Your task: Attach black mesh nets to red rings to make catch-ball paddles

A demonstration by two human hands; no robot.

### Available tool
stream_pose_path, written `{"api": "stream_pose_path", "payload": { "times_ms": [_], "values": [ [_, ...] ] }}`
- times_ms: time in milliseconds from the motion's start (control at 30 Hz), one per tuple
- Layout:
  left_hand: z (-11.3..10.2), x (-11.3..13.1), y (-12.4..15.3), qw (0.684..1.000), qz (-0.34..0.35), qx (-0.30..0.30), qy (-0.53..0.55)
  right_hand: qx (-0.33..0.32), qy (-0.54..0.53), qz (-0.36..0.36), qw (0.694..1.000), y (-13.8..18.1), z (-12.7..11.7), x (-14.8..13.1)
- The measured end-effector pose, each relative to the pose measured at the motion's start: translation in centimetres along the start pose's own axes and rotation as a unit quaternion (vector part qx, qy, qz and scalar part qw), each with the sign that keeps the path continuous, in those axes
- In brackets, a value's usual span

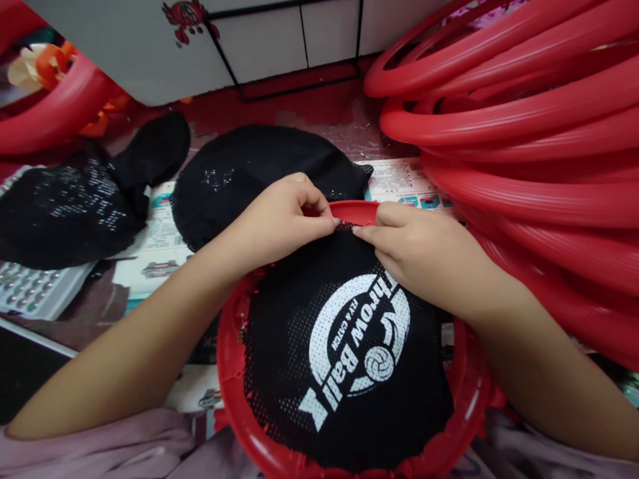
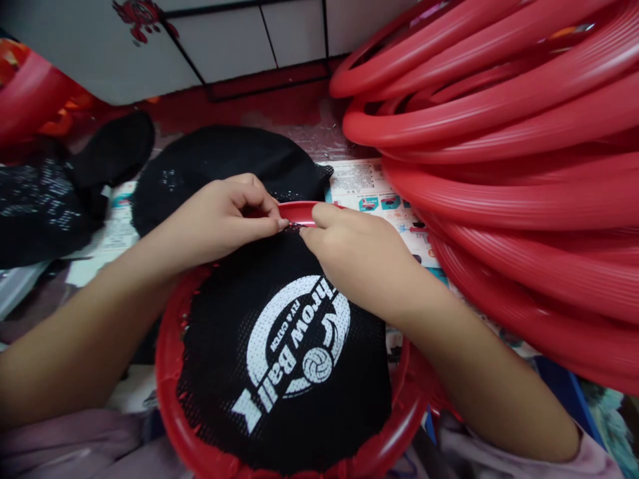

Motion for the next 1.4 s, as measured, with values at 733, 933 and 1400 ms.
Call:
{"api": "stream_pose_path", "payload": {
  "times_ms": [733,933,1400],
  "values": [
    [1.2,2.1,1.8,0.948,0.28,-0.035,-0.148,0.164,-0.203,0.061,0.963,0.0,-1.6,2.9],
    [1.4,2.2,1.9,0.938,0.286,-0.025,-0.192,0.154,-0.202,0.075,0.964,-0.2,-1.3,3.2],
    [1.8,2.0,1.7,0.931,0.271,-0.034,-0.241,0.145,-0.24,0.099,0.955,-0.7,-0.5,3.5]
  ]
}}
Point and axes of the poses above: each hand's wrist, its own y-axis away from the middle knuckle, its own z-axis out of the palm, x = y × z, the point moved 5 cm from there along -y, towards the middle knuckle, and after that the axes turned 11 degrees about -y, right-handed, at the moved point
